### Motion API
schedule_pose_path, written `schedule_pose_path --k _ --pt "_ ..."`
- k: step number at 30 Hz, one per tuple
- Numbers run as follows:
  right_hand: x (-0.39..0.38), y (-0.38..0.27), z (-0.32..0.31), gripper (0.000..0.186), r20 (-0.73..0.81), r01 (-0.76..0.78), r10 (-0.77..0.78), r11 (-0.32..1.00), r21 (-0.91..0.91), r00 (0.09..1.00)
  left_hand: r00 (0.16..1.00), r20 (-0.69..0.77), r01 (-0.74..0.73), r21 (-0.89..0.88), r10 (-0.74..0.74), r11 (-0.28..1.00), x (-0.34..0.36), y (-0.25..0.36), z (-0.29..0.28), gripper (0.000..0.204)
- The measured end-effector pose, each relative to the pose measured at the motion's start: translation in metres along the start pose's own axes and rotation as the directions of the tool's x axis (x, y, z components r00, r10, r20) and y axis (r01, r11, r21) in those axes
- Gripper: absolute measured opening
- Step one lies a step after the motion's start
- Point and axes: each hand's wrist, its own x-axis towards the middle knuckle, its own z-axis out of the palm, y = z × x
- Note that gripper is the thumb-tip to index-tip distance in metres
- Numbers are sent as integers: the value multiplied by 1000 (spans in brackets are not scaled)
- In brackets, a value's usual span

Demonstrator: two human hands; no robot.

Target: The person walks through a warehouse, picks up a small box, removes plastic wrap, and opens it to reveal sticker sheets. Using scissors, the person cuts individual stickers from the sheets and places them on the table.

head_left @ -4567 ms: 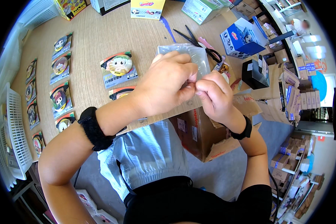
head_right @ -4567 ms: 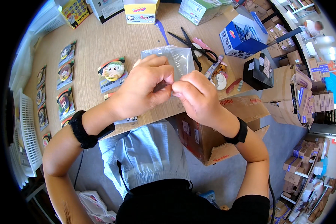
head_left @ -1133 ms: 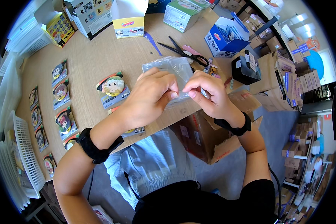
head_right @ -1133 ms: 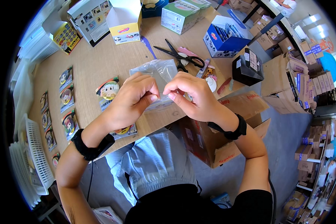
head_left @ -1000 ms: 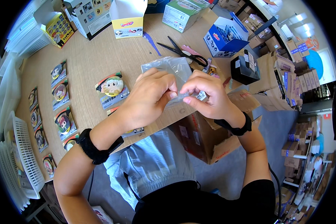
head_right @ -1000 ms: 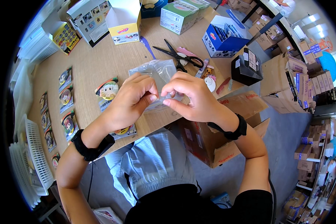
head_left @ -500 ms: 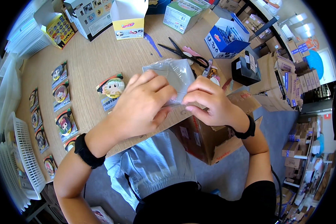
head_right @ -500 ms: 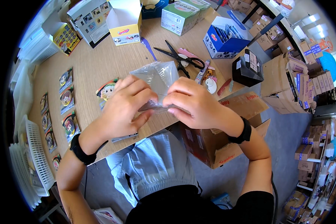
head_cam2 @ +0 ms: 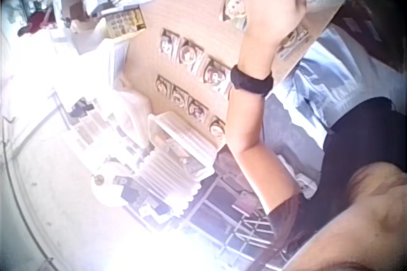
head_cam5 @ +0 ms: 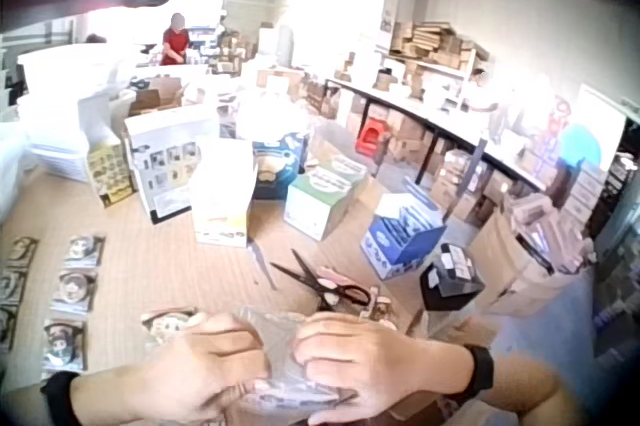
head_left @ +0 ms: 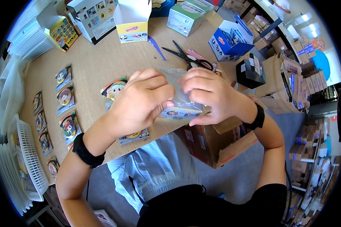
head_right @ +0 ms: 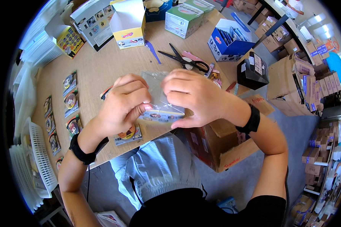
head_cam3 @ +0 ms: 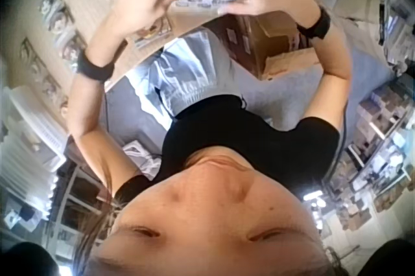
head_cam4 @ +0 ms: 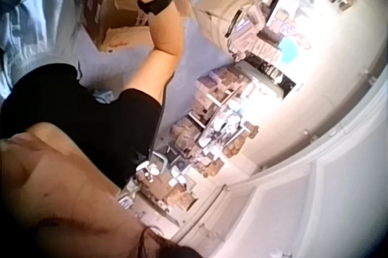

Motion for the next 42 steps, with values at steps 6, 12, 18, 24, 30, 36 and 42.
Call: schedule_pose_path --k 6,12,18,24,30,36,42 --pt "0 -34 -4 35 -153 -187 269 894 408 951 970 -59 172 -515 -235 840 15 30 0 15" --pt "-14 -66 5 49 38 -280 368 632 723 929 877 186 379 -835 -443 399 1 74 6 25" --pt "-35 -100 50 43 -92 -187 451 536 823 888 826 188 407 -851 -531 333 -37 104 20 33" --pt "-33 -129 70 39 -141 -114 459 484 867 877 784 42 324 -879 -620 350 -73 129 32 36" --pt "-25 -139 85 36 -243 -9 616 376 926 750 619 -75 230 -934 -782 272 -91 141 23 43" --pt "-22 -151 98 35 -145 -71 623 308 949 768 603 -68 218 -944 -795 247 -118 147 32 40" --pt "-10 -143 103 34 -130 -91 637 302 949 760 583 -14 381 -879 -813 288 -126 143 29 44"
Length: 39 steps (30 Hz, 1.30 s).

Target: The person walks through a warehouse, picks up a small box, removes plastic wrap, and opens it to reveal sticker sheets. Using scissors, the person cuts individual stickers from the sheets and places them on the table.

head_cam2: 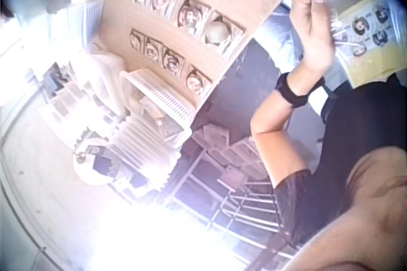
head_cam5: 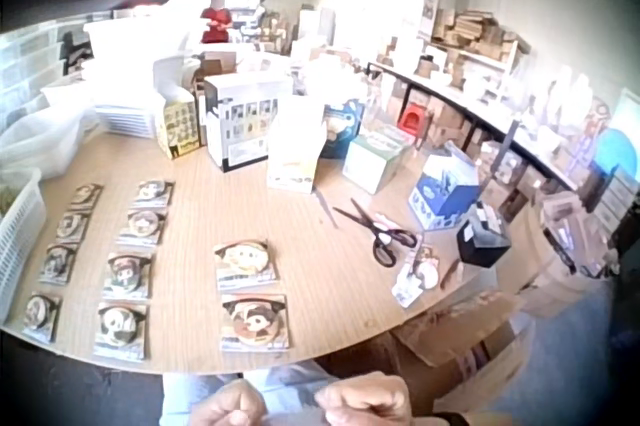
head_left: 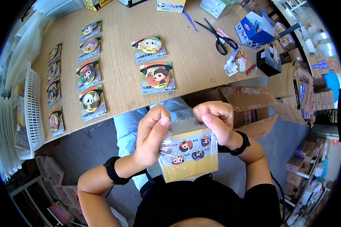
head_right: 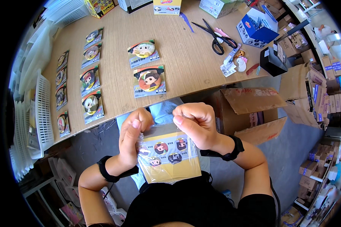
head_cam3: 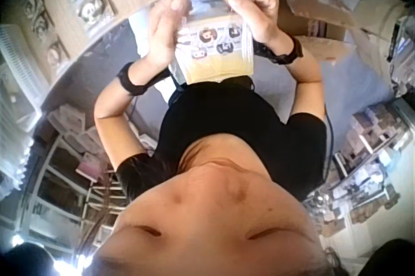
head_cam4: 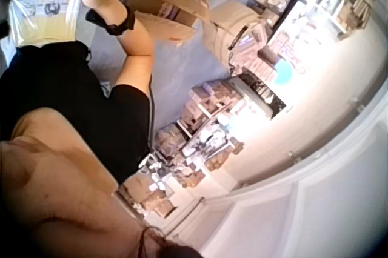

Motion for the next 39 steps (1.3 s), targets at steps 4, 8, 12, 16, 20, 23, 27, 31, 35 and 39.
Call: schedule_pose_path --k 4,8,12,16,20,23,27,31,35,39 --pt "11 -7 -2 34 -31 45 -47 997 -69 998 984 108 139 18 -140 990 0 -8 -8 65" --pt "21 -11 -6 33 -22 18 -19 999 -47 1000 879 387 332 -74 -280 940 4 6 -16 75" --pt "29 -16 -2 35 96 45 -29 984 -170 995 779 550 332 49 -303 942 11 11 -23 90" --pt "35 -21 -4 37 237 148 -75 941 -305 969 744 599 325 62 -296 944 14 11 -34 87" --pt "37 -23 -8 36 392 211 -94 940 -267 915 732 609 421 -53 -304 906 7 16 -41 87" --pt "39 -24 -9 41 619 417 -190 875 -246 762 714 653 385 -65 -252 921 1 13 -47 90" --pt "35 -34 3 43 745 554 -215 798 -239 632 664 708 353 -11 -242 936 -7 13 -56 96" --pt "35 -25 2 20 701 445 -185 871 -207 688 653 735 236 29 -181 971 -6 15 -67 98" --pt "43 -16 15 11 620 214 -204 975 59 758 597 788 161 64 -149 985 0 17 -69 98" --pt "48 -10 28 18 593 -72 -89 968 242 800 552 831 145 -7 -75 989 4 15 -66 97"
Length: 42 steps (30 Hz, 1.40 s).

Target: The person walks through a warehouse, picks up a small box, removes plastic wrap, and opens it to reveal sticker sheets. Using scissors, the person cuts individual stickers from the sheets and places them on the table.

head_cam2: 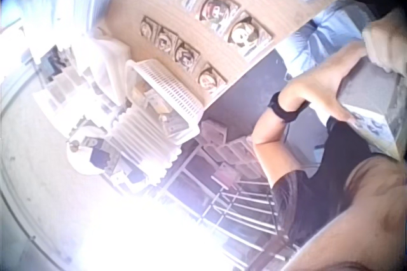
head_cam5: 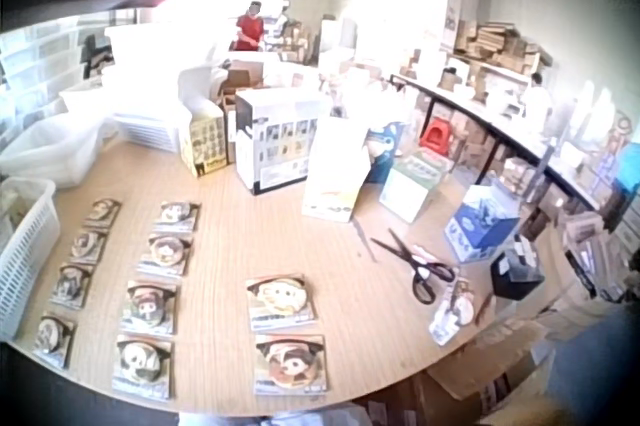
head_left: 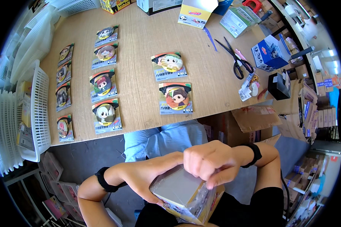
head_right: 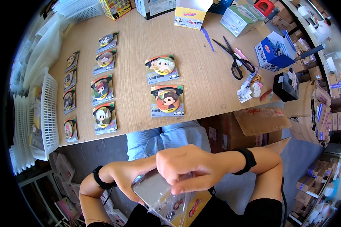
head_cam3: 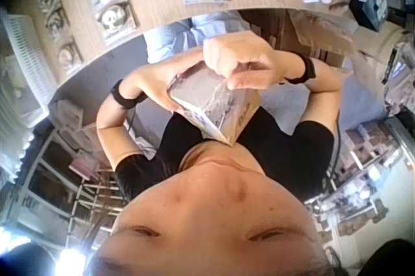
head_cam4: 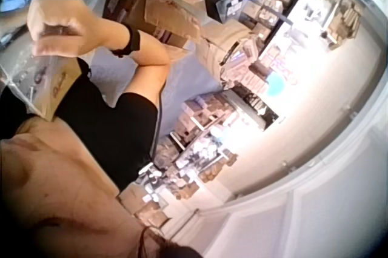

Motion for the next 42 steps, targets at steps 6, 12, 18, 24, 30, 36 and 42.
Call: schedule_pose_path --k 6,12,18,24,30,36,42 --pt "0 2 5 25 -97 -38 31 997 -67 995 1000 5 -12 39 12 999 1 -2 -2 101" --pt "-6 4 7 24 -168 3 -67 934 -358 984 991 -84 -100 82 107 992 3 -2 -2 108" --pt "-3 -2 -10 28 -9 249 -326 740 -625 945 990 -138 23 222 8 975 -7 6 -1 110" --pt "-8 -8 -35 41 134 307 -403 403 -862 905 893 -440 151 89 -98 984 -27 2 -1 116" --pt "-20 -25 -44 45 86 210 -295 421 -883 952 646 -733 -36 -310 -215 950 -37 8 -3 114" --pt "-28 -20 -27 37 224 309 -255 366 -878 941 472 -862 -185 -305 -188 934 -44 20 1 108" --pt "-45 2 -21 33 206 261 -201 300 -918 958 478 -868 -405 -350 -131 845 -97 -19 20 82"
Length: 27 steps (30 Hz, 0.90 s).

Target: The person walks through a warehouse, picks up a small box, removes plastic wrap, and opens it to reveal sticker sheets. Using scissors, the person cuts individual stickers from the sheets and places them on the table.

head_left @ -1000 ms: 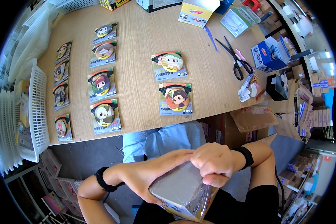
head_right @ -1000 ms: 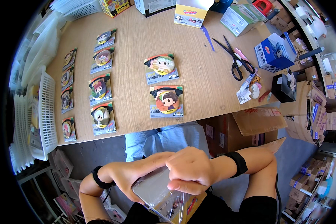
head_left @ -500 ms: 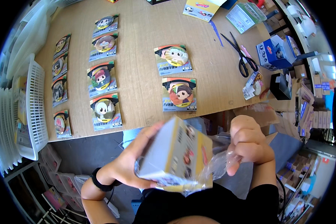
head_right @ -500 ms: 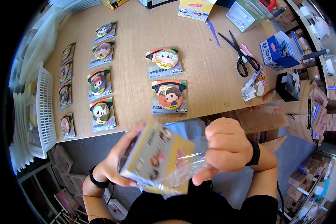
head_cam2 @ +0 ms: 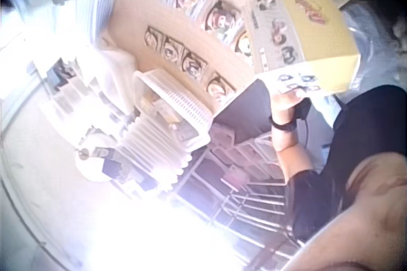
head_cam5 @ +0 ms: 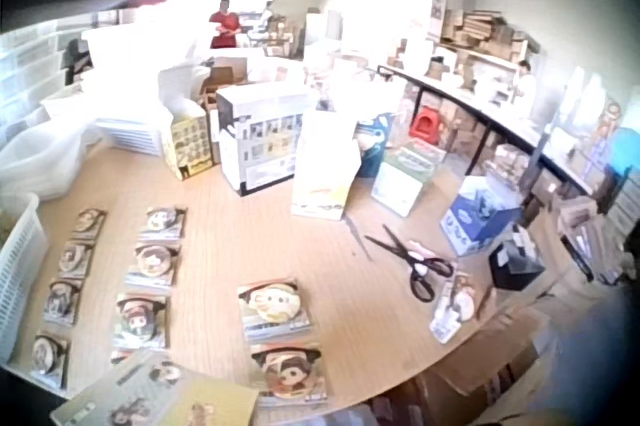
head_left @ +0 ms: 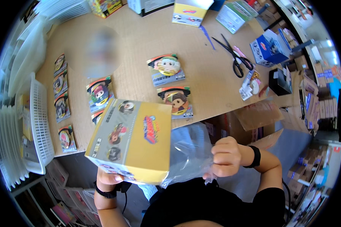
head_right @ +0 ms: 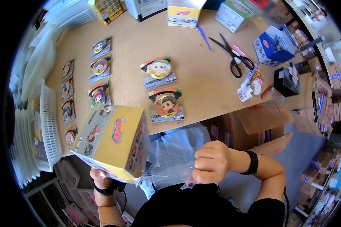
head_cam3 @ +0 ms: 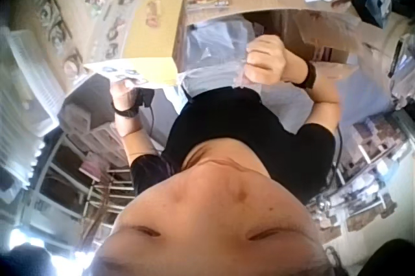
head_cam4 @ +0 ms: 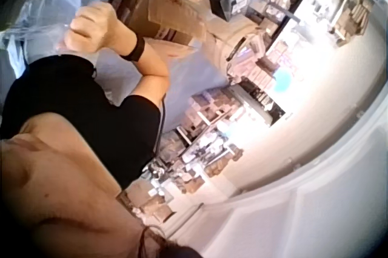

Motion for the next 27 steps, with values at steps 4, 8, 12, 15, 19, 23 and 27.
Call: schedule_pose_path --k 4,8,12,15,19,23,27 --pt "-3 -3 15 27 74 -71 62 989 129 995 957 232 -154 -95 172 983 14 -8 -3 69" --pt "-4 -8 42 27 118 -184 151 913 365 981 984 98 -141 -49 146 989 20 -16 12 59" --pt "3 5 34 30 56 -244 253 816 525 966 987 61 -157 126 150 980 26 -18 26 55" --pt "-1 12 15 40 -18 -320 454 654 686 891 993 102 -100 447 61 889 27 -14 17 78" --pt "22 -2 2 68 77 -386 712 283 878 698 940 258 -340 672 222 659 41 -13 15 114" --pt "27 0 1 76 173 -338 721 89 937 671 818 480 -571 612 317 548 67 -1 76 127" --pt "48 1 -10 71 233 -473 695 174 864 680 779 550 -626 648 301 434 67 12 81 126"
